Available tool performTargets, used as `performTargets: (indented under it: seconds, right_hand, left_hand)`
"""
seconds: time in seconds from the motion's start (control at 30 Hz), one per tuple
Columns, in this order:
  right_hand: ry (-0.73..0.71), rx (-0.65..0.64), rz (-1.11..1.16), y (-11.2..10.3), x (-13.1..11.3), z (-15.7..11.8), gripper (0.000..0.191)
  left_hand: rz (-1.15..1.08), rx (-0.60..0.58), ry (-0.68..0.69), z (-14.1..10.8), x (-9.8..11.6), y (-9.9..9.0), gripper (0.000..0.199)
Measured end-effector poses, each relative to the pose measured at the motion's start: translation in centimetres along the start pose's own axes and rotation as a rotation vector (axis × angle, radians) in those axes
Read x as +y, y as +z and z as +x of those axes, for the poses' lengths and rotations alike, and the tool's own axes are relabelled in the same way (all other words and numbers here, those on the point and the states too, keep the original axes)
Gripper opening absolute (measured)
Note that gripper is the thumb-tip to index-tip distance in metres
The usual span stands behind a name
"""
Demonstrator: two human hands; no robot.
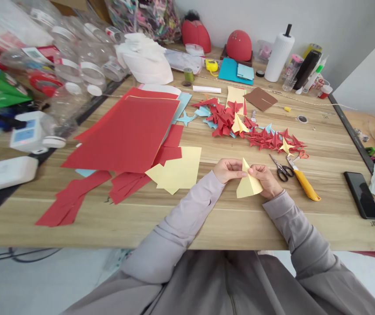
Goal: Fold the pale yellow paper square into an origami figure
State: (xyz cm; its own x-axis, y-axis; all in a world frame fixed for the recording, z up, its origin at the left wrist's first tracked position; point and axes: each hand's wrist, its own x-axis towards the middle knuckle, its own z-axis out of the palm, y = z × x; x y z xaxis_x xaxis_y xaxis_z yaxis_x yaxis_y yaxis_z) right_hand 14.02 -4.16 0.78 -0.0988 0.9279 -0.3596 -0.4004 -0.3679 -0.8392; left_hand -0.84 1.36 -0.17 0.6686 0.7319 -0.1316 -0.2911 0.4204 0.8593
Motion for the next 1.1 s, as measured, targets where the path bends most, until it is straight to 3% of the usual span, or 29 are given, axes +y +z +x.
performTargets:
  seconds: [0.13, 0.3, 0.37, 0.47, 0.63, 1.1]
  right_hand:
    - [-0.016, 0.028, -0.035, -0.01, -0.1, 0.14, 0.041]
    - [-0.093, 0.037, 0.099, -0.27, -0.44, 0.26, 0.052]
    - [-0.137, 0.038, 0.045, -0.31, -0.4, 0.28, 0.046]
    - [-0.212, 0.076, -0.151, -0.27, -0.09, 0.38, 0.032]
    - [-0.28, 0.117, -0.354, -0.24, 0.2, 0.55, 0.034]
    - [-0.28, 0.195, -0.278, -0.64, 0.2, 0.75, 0.03]
  left_hand:
    - [0.104, 0.018, 0.055, 0.09, -0.07, -0.23, 0.036]
    - [0.016, 0.185, 0.102, 0.63, -0.51, -0.47, 0.041]
    - [0.055, 0.217, 0.102, 0.66, -0.46, -0.4, 0.04]
    - [0.186, 0.201, 0.118, 0.49, -0.29, -0.24, 0.039]
    - [0.343, 0.225, 0.139, 0.38, -0.34, -0.36, 0.037]
    - [0.233, 0.269, 0.055, 0.43, 0.27, -0.58, 0.039]
